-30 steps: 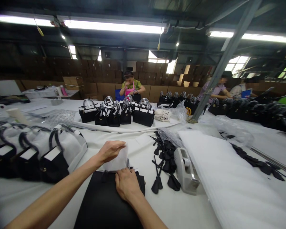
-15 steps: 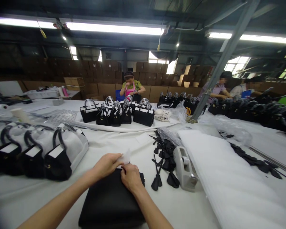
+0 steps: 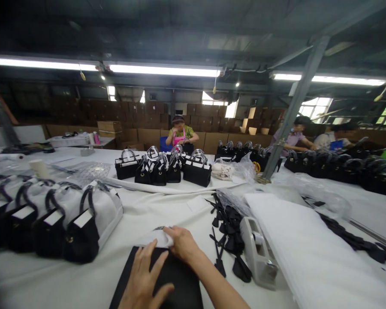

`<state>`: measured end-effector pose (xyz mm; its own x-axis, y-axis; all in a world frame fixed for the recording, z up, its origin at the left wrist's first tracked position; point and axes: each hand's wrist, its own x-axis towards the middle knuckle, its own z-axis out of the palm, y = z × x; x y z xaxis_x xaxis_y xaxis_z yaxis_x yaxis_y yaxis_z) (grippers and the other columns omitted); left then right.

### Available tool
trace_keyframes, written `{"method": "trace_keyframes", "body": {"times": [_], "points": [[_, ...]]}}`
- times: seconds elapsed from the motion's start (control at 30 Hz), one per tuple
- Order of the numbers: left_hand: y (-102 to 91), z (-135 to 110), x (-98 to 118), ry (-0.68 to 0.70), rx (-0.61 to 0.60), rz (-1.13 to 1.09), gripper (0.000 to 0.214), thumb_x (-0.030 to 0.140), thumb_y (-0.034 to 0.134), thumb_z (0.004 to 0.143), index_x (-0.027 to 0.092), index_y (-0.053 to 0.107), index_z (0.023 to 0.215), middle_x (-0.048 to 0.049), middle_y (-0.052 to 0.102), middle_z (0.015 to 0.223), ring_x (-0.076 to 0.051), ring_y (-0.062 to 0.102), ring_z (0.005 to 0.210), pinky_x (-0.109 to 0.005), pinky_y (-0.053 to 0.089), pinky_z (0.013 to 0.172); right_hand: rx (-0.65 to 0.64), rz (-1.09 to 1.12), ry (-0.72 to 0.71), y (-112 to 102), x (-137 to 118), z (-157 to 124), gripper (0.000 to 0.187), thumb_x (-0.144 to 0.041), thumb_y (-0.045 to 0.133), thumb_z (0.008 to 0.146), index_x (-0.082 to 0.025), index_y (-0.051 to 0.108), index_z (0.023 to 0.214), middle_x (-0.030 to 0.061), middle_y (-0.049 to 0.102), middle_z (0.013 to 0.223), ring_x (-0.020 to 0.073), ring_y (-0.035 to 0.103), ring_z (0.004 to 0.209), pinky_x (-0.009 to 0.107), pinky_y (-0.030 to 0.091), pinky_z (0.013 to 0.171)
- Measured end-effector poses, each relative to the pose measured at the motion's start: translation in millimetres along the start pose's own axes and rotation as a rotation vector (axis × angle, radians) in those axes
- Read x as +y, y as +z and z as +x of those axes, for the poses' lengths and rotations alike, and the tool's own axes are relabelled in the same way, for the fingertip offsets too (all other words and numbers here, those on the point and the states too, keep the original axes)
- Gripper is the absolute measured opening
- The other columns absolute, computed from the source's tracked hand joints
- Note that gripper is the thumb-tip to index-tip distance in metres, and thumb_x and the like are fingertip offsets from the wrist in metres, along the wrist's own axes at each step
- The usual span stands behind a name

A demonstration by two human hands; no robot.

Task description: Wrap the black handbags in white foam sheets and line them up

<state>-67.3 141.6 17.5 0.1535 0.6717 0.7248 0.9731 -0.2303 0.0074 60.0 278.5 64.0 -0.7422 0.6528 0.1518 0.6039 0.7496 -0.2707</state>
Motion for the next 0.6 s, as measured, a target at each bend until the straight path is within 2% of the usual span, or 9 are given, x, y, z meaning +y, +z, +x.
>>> {"method": "trace_keyframes", "body": {"times": [0.07, 0.13, 0.2, 0.27, 0.33, 0.4, 0.5, 0.6], "points": [[10.8, -18, 11, 0.042, 0.018, 0.079, 0.05, 0.029, 0.061, 0.081, 0.029, 0.051, 0.129, -0.0144, 0.051, 0.133, -0.036, 0.046, 0.123, -0.057, 0.041, 0.097, 0.026, 0.041, 0.083, 1, -1, 3, 0.024, -0.014, 0.049, 0.072, -0.02, 0.065, 0.089, 0.0059, 0.066, 0.091, 0.0161, 0.061, 0.078, 0.022, 0.041, 0.068], [23.8, -34, 20, 0.073, -0.015, 0.14, 0.049, 0.022, 0.063, 0.08, 0.037, 0.053, 0.125, -0.009, 0.059, 0.125, -0.035, 0.052, 0.116, -0.059, 0.04, 0.096, 0.029, 0.111, 0.106, 2, -6, 6, 0.024, -0.01, 0.045, 0.072, -0.019, 0.064, 0.083, 0.0054, 0.068, 0.086, 0.0151, 0.062, 0.078, 0.021, 0.04, 0.067], [33.2, -45, 24, 0.077, -0.105, 0.152, 0.051, 0.02, 0.064, 0.079, 0.04, 0.054, 0.124, -0.0079, 0.062, 0.123, -0.036, 0.054, 0.114, -0.062, 0.039, 0.095, 0.023, 0.16, 0.133, 1, -17, 6, 0.027, -0.007, 0.043, 0.07, -0.018, 0.064, 0.082, 0.0048, 0.07, 0.082, 0.015, 0.063, 0.077, 0.02, 0.04, 0.065], [34.0, -48, 25, 0.055, -0.206, 0.135, 0.053, 0.021, 0.064, 0.079, 0.041, 0.052, 0.126, -0.0093, 0.06, 0.125, -0.038, 0.054, 0.115, -0.064, 0.037, 0.095, 0.013, 0.174, 0.161, 1, -29, -1, 0.026, -0.007, 0.044, 0.065, -0.018, 0.063, 0.078, 0.0042, 0.07, 0.077, 0.0151, 0.063, 0.072, 0.02, 0.04, 0.062], [24.9, -47, 24, 0.025, -0.297, 0.095, 0.053, 0.024, 0.064, 0.079, 0.043, 0.051, 0.126, -0.0098, 0.059, 0.127, -0.038, 0.053, 0.116, -0.066, 0.036, 0.094, 0.009, 0.178, 0.131, 3, -41, -19, 0.023, -0.007, 0.045, 0.06, -0.019, 0.062, 0.071, 0.0034, 0.069, 0.071, 0.0152, 0.061, 0.066, 0.021, 0.041, 0.061], [8.9, -41, 24, -0.006, -0.415, 0.006, 0.058, 0.034, 0.069, 0.075, 0.043, 0.049, 0.128, -0.0111, 0.058, 0.128, -0.039, 0.053, 0.115, -0.067, 0.034, 0.095, 0.034, 0.192, 0.053, 6, -48, -43, 0.023, -0.006, 0.044, 0.058, -0.02, 0.06, 0.067, 0.0017, 0.068, 0.067, 0.0153, 0.059, 0.064, 0.024, 0.044, 0.07], [-14.8, -29, 23, -0.012, -0.601, -0.182, 0.093, 0.057, 0.079, 0.055, 0.036, 0.041, 0.137, -0.015, 0.051, 0.135, -0.042, 0.047, 0.119, -0.07, 0.029, 0.098, 0.111, 0.221, -0.024, 11, -48, -76, 0.026, -0.005, 0.042, 0.065, -0.022, 0.062, 0.072, 0.0004, 0.068, 0.074, 0.0159, 0.06, 0.071, 0.031, 0.043, 0.088], [-25.6, -23, 20, -0.011, -0.599, -0.241, 0.107, 0.064, 0.079, 0.046, 0.033, 0.037, 0.139, -0.0162, 0.044, 0.141, -0.044, 0.04, 0.125, -0.072, 0.022, 0.101, 0.163, 0.227, -0.019, 17, -45, -92, 0.025, -0.007, 0.042, 0.076, -0.021, 0.062, 0.078, 0.002, 0.067, 0.077, 0.0165, 0.059, 0.074, 0.03, 0.045, 0.083]]}}
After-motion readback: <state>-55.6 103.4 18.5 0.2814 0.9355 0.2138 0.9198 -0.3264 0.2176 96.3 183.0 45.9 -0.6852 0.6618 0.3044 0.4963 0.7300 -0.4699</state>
